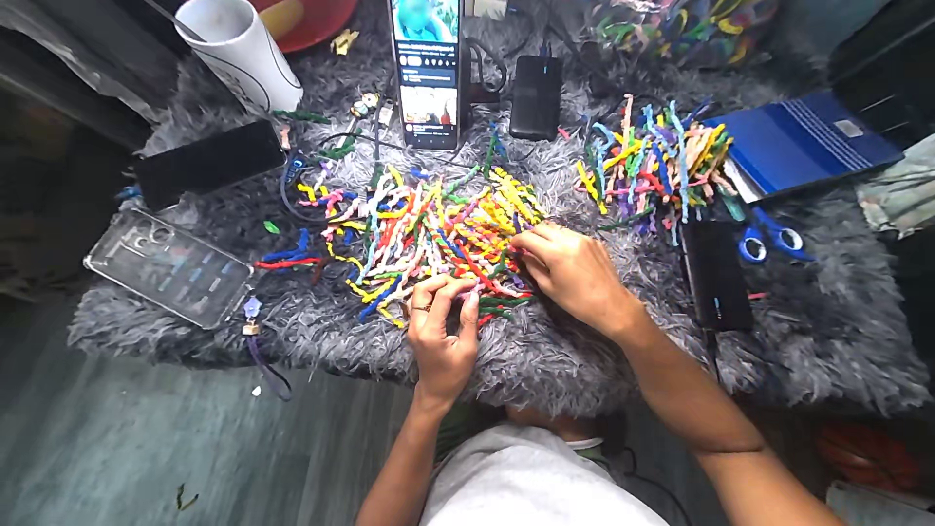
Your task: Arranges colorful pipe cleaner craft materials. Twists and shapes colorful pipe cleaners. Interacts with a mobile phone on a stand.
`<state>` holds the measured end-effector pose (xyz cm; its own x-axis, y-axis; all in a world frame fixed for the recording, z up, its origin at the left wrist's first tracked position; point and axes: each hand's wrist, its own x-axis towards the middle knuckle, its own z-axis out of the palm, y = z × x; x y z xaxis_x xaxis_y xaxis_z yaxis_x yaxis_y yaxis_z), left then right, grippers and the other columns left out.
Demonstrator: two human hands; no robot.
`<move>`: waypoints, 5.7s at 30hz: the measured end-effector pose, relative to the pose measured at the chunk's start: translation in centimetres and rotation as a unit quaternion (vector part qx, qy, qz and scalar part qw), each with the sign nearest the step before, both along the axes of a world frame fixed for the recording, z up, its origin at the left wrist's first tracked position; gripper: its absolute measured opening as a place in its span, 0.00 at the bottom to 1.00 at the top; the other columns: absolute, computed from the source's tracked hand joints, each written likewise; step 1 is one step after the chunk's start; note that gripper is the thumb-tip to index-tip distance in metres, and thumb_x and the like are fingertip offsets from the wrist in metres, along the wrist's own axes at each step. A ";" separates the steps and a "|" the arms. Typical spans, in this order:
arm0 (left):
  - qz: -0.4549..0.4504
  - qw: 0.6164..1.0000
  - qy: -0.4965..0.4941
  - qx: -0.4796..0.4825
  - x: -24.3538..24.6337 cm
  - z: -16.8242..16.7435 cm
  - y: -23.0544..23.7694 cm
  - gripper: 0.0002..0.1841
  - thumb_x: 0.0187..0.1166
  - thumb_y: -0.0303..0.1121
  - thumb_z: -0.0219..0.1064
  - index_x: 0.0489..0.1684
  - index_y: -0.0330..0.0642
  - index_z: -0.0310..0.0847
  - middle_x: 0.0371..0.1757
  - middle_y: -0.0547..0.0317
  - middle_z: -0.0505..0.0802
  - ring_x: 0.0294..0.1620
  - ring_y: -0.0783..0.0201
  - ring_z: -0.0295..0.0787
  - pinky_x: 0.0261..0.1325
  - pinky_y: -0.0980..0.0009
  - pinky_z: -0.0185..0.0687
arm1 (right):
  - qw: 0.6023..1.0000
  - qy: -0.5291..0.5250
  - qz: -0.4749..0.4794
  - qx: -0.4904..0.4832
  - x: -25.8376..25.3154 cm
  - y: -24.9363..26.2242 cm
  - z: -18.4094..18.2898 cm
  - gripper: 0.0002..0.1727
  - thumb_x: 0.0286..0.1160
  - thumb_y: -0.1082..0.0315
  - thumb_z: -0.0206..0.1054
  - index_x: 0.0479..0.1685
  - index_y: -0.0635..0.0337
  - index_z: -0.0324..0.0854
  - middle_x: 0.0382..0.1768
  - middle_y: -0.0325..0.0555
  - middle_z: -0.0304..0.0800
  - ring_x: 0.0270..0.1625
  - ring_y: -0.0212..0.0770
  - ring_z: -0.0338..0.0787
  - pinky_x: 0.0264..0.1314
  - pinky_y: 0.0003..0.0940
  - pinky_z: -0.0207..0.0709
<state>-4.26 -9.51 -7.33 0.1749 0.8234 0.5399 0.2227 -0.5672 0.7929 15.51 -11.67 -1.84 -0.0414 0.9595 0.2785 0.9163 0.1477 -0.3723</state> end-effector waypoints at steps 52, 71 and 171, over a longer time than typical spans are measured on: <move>-0.244 0.965 -0.069 -0.071 1.2 2.6 -1.5 0.25 0.93 0.39 0.53 0.16 0.41 0.73 0.17 0.68 0.77 0.25 0.83 0.72 0.36 0.84 0.67 | 0.870 0.397 0.236 0.175 -0.4 -1.8 1.6 0.04 0.74 0.76 0.72 0.37 0.68 0.90 0.40 0.43 0.92 0.47 0.26 0.90 0.51 0.19 0.86; -0.168 0.972 -0.095 -0.137 1.4 3.3 -2.0 0.21 0.92 0.35 0.54 0.22 0.44 0.80 0.22 0.78 0.79 0.24 0.89 0.70 0.29 0.90 0.66 | 0.816 0.539 0.027 0.208 1.7 -1.3 3.0 0.08 0.84 0.72 0.64 0.46 0.53 0.89 0.39 0.28 0.93 0.30 0.20 0.89 0.32 0.15 0.85; -0.183 0.975 -0.063 -0.109 1.4 2.5 -2.3 0.15 0.88 0.35 0.61 0.33 0.35 0.87 0.29 0.70 0.88 0.30 0.88 0.76 0.37 0.89 0.73 | 0.832 0.544 0.088 0.061 -0.7 -1.7 2.1 0.06 0.82 0.77 0.62 0.42 0.60 0.84 0.35 0.31 0.88 0.29 0.19 0.84 0.32 0.14 0.82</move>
<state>-2.87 -11.82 -4.79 0.4227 0.8154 0.3956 -0.0700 -0.4058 0.9113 14.77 -13.39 0.27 0.1610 0.9273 0.3379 0.0071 0.3413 -0.9399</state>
